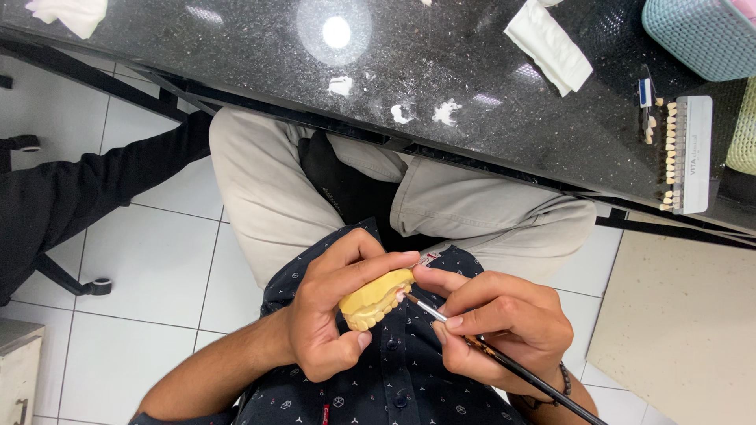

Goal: The person holds a dental plaster model with an artificial tooth in one hand and uses a fine brush to apply white ceramic or porcelain material onto the tooth, periodically reaching to the bench to reload material on the brush and rotating the model to work on different surfaces.

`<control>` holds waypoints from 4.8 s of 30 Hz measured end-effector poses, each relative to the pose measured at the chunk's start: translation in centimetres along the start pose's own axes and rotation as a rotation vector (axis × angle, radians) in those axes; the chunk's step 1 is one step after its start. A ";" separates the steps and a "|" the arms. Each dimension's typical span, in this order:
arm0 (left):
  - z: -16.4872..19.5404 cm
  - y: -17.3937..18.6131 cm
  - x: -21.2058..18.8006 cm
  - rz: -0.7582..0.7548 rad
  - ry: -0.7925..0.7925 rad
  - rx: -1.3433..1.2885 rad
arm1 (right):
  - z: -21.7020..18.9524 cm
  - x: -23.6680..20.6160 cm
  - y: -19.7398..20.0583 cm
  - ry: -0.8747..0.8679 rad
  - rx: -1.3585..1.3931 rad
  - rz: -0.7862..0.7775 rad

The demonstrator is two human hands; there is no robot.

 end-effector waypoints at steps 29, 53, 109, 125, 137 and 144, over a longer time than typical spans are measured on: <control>0.7 -0.6 0.2 -0.022 -0.027 0.046 | 0.0 -0.8 0.8 -0.053 0.028 0.016; 1.0 -0.8 0.3 -0.024 -0.031 0.034 | -0.4 -0.9 0.9 -0.018 0.022 0.022; -1.2 -0.4 -0.6 -0.013 0.429 -0.777 | 9.8 9.5 9.0 -0.048 0.355 0.360; -4.8 2.7 1.7 0.047 0.404 -0.800 | 19.9 23.2 9.4 -0.028 -0.014 0.348; -6.2 3.2 2.8 0.017 0.423 -0.780 | 20.7 23.8 9.3 0.033 -0.062 0.311; -6.3 3.1 2.9 0.016 0.407 -0.755 | 21.3 23.6 9.7 0.008 0.019 0.303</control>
Point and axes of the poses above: each hand's wrist, its own x-axis towards the middle knuckle, its own y-axis out of the back of the hand, z = x × y, the point moved 8 cm from there along x, towards the middle knuckle, and after that the axes turned 4 degrees about x, right-handed, at the moved point
